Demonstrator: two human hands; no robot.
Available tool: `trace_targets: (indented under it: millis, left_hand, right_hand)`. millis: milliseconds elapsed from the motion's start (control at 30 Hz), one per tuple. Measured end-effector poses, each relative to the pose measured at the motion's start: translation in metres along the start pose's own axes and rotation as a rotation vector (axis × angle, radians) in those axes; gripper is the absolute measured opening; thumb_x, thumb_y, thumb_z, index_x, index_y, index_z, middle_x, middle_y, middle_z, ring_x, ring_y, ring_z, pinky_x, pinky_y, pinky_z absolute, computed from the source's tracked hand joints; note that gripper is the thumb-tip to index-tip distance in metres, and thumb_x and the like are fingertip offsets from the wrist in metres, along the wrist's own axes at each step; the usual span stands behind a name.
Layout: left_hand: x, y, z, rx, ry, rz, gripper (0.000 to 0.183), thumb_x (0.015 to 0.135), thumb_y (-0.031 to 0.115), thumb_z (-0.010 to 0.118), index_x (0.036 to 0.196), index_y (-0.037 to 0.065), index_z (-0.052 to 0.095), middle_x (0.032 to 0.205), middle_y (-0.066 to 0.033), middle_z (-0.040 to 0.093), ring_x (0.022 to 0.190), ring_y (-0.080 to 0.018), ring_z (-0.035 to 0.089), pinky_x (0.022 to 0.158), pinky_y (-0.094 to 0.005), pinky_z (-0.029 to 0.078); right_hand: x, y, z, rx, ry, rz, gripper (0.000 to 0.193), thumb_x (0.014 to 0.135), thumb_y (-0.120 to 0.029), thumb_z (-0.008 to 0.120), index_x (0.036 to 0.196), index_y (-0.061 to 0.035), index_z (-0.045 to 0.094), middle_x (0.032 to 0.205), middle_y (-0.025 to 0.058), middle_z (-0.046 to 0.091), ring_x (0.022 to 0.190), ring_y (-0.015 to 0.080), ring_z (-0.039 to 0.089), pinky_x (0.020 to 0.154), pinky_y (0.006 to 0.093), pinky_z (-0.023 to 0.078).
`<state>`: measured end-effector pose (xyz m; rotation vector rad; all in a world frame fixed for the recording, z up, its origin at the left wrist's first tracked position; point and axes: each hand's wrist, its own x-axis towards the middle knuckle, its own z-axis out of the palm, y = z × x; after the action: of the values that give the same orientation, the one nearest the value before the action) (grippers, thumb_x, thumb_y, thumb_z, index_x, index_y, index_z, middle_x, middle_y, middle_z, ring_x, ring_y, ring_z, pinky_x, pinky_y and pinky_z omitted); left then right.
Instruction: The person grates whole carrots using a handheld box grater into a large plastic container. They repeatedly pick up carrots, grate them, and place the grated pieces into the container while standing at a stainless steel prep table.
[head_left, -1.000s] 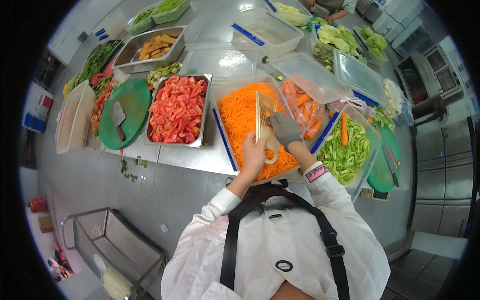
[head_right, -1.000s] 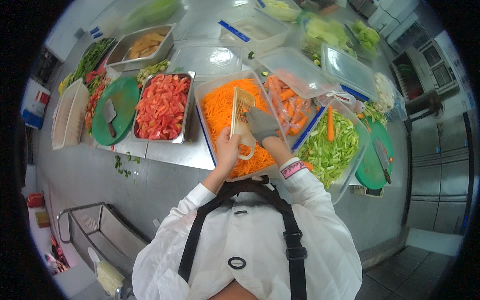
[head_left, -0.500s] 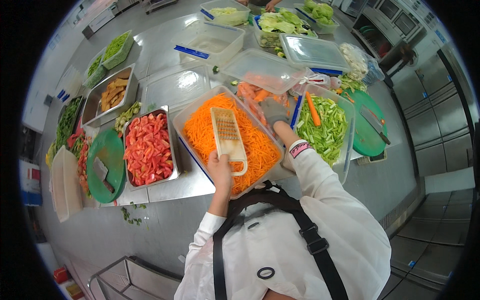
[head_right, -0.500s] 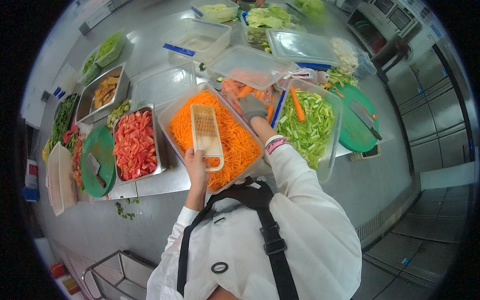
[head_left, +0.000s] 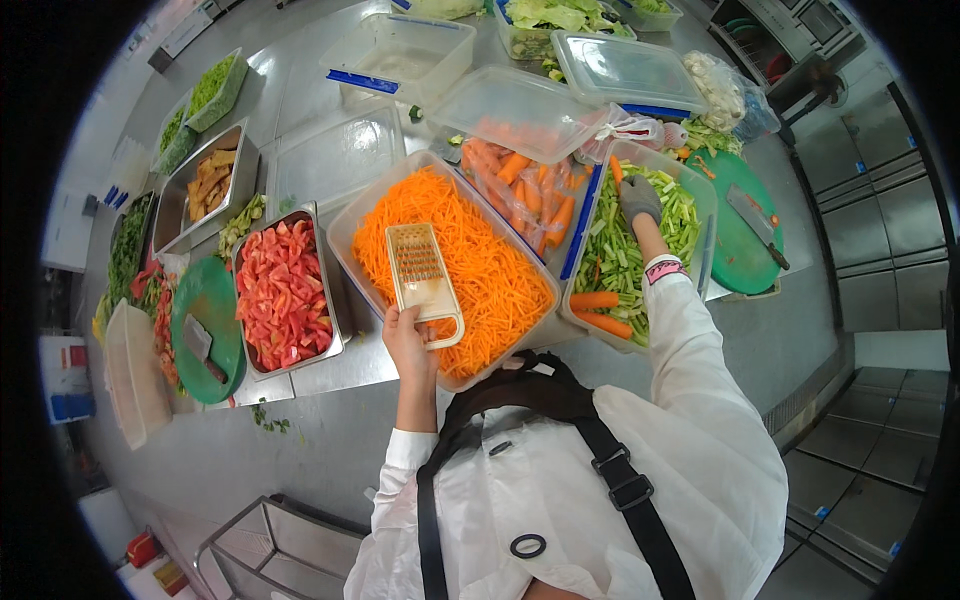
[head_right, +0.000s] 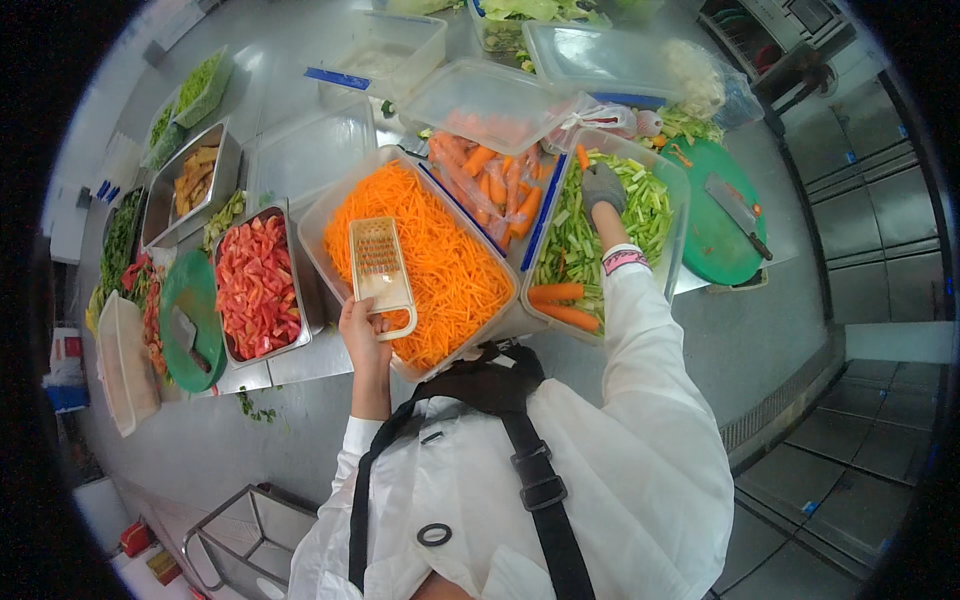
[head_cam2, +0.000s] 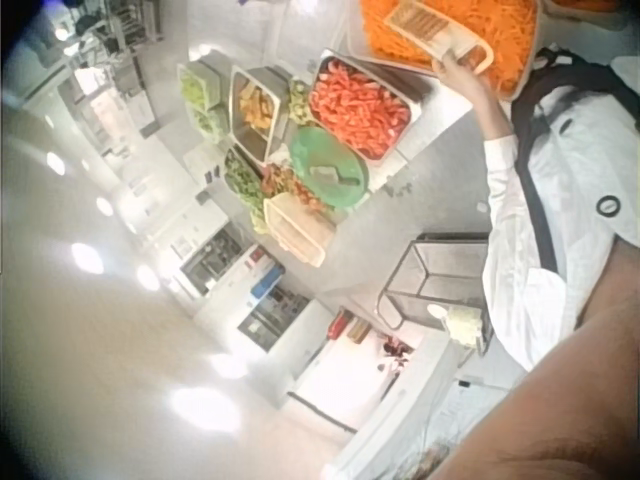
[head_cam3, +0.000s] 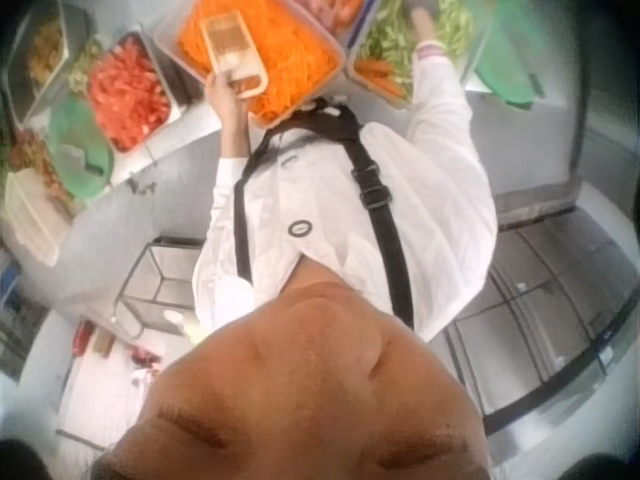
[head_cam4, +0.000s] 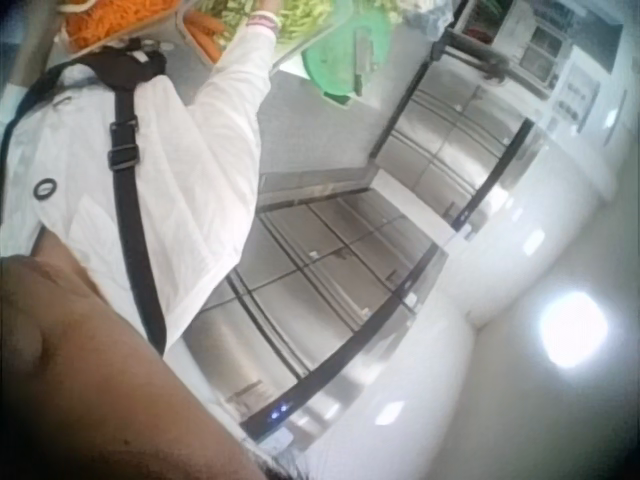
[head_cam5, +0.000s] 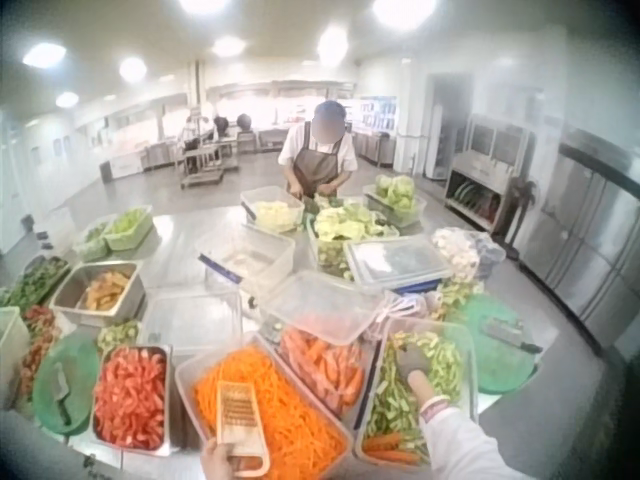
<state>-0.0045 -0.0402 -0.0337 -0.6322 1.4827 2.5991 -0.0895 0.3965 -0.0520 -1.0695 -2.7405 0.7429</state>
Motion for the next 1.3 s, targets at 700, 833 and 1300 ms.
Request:
trace_targets:
  millis: [700,833,1300]
  left_hand:
    - [-0.007,0.01,-0.005,-0.057,0.043,0.033,0.004,0.082,0.002,0.051,0.084,0.005,0.051,0.062,0.0009,0.05,0.041,-0.0039,0.034,0.04,-0.0217,0.032]
    - [-0.005,0.015,0.004,-0.051,0.023,0.022,0.003,0.082,0.002,0.051,0.083,0.005,0.05,0.062,0.0008,0.049,0.041,-0.0043,0.033,0.04,-0.0226,0.031]
    - [-0.006,0.021,0.012,-0.053,-0.051,0.007,0.005,0.081,0.001,0.051,0.085,0.004,0.051,0.064,-0.0003,0.05,0.044,-0.0055,0.037,0.041,-0.0222,0.034]
  right_hand:
    - [-0.036,-0.092,0.043,-0.292,-0.38,-0.565,0.041,0.074,-0.021,0.063,0.112,-0.0075,0.054,0.11,0.0163,0.058,0.101,0.0316,0.058,0.086,0.038,0.046]
    - [-0.03,-0.089,0.011,0.24,-0.355,-0.474,0.052,0.073,-0.017,0.068,0.12,-0.0063,0.05,0.11,0.0133,0.056,0.101,0.0253,0.057,0.084,0.0332,0.047]
    - [-0.146,-0.172,0.015,1.649,-0.962,-0.23,0.047,0.083,-0.022,0.064,0.121,-0.0039,0.043,0.103,0.0146,0.055,0.098,0.0274,0.057,0.081,0.0465,0.053]
